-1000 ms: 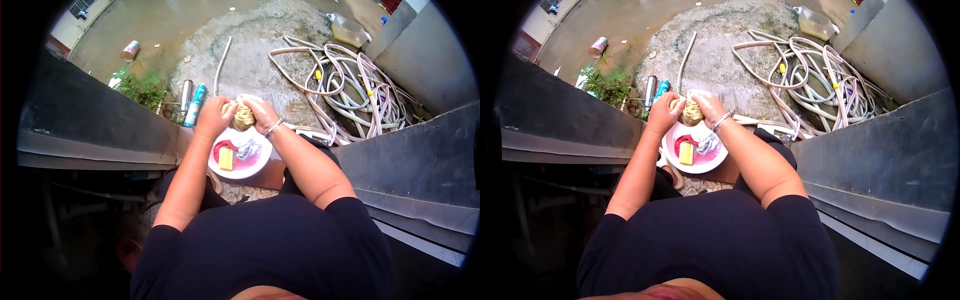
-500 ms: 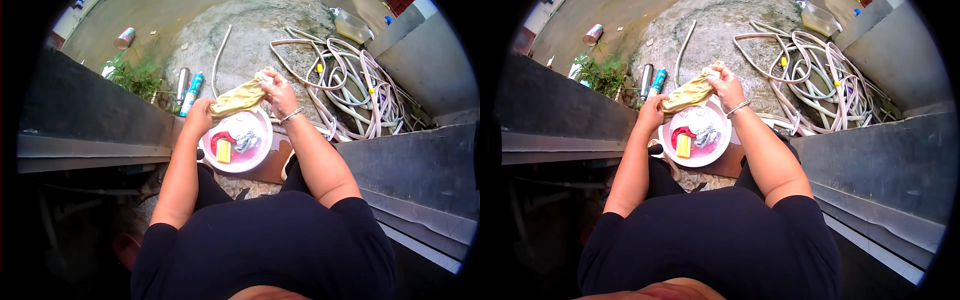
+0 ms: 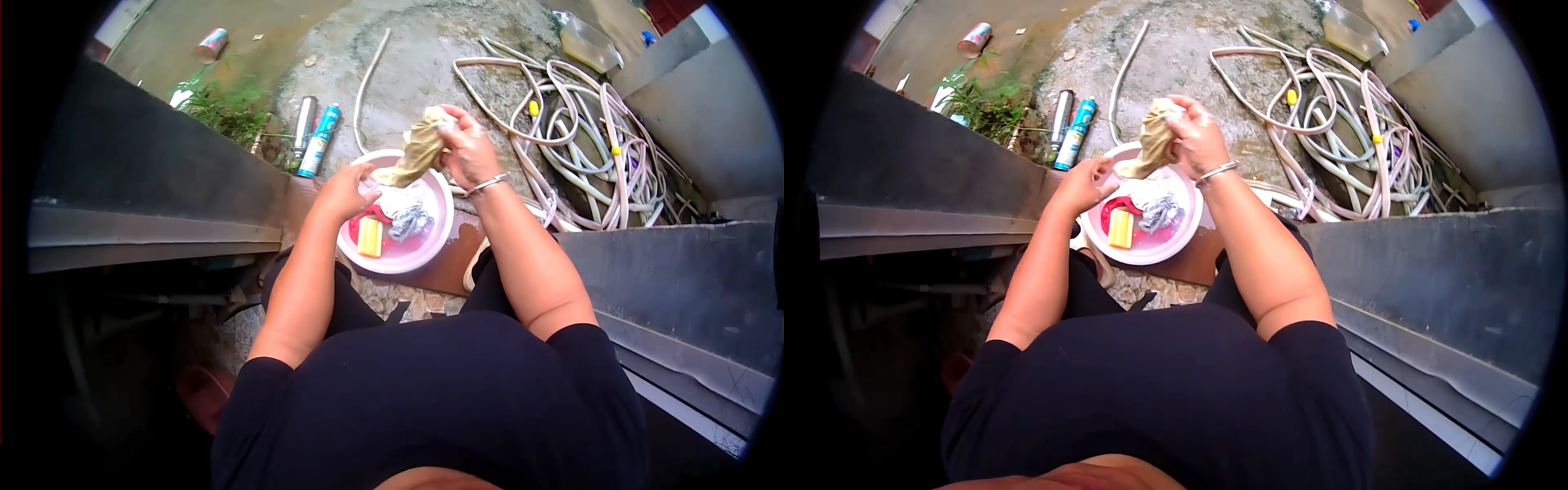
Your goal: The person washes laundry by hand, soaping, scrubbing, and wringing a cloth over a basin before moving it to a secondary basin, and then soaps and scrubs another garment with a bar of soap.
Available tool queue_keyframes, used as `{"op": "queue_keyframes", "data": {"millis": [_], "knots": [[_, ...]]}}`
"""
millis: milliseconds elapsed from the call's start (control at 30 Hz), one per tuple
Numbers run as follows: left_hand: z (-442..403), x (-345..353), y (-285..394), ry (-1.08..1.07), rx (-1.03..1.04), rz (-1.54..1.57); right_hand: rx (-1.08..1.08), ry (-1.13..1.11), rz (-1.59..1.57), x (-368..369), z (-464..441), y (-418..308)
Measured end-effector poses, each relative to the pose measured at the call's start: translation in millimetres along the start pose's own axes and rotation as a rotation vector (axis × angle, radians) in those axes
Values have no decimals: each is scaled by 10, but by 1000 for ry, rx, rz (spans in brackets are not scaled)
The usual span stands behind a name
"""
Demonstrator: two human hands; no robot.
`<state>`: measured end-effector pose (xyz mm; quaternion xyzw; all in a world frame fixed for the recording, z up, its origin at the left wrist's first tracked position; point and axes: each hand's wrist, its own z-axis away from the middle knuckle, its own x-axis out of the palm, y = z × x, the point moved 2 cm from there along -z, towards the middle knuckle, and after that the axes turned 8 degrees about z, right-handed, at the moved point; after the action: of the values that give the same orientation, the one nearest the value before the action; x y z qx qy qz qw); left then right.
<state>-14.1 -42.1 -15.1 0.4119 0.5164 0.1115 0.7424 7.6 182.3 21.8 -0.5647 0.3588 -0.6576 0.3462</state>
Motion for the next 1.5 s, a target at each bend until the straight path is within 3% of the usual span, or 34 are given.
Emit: {"op": "queue_keyframes", "data": {"millis": [100,167,233,300,333,400,500,633,700,767,800,833,900,933,967,1033,1100,1167,1200,1300,1333,1433,1500], "knots": [[-11,123,251,-20,91,85,-83,2,183,59,17,228],[-11,151,476,-76,-12,63,-63,-13,81,270,135,305],[-91,96,653,-76,95,258,-64,-76,-77,470,281,388],[-173,47,510,-209,-19,-200,53,-116,-171,524,404,320],[-163,33,477,-14,-157,5,50,-99,-187,505,421,334],[-223,60,131,182,-64,294,64,-28,-161,471,418,396],[-265,-10,82,332,100,378,304,76,196,242,346,608],[-308,49,60,345,266,273,67,90,1054,-1,316,987],[-281,81,171,286,309,282,120,41,1070,-33,301,1015],[-267,165,226,230,346,297,32,16,1091,9,291,1041],[-263,231,221,167,336,372,-117,6,1108,34,277,1024],[-263,296,210,104,326,447,-109,9,1116,-3,286,1011],[-258,337,234,100,311,512,-5,-225,1339,83,333,828],[-255,305,241,75,304,469,-142,-116,1233,9,317,959],[-253,286,277,49,297,425,-141,-113,1236,12,325,900],[-292,261,141,85,185,447,231,-65,912,-1,325,847],[-244,158,257,105,202,315,227,1,887,-20,313,815],[-242,140,256,133,226,221,195,37,707,-136,201,1042],[-243,125,260,159,252,127,-42,93,587,-335,-33,1589],[-198,173,336,168,316,60,102,171,800,-155,256,996],[-192,200,314,97,304,158,80,137,731,-199,202,1107],[-134,286,291,-116,260,38,16,230,656,-176,243,1008],[-98,361,333,-128,231,50,104,210,741,-161,314,878]]}}
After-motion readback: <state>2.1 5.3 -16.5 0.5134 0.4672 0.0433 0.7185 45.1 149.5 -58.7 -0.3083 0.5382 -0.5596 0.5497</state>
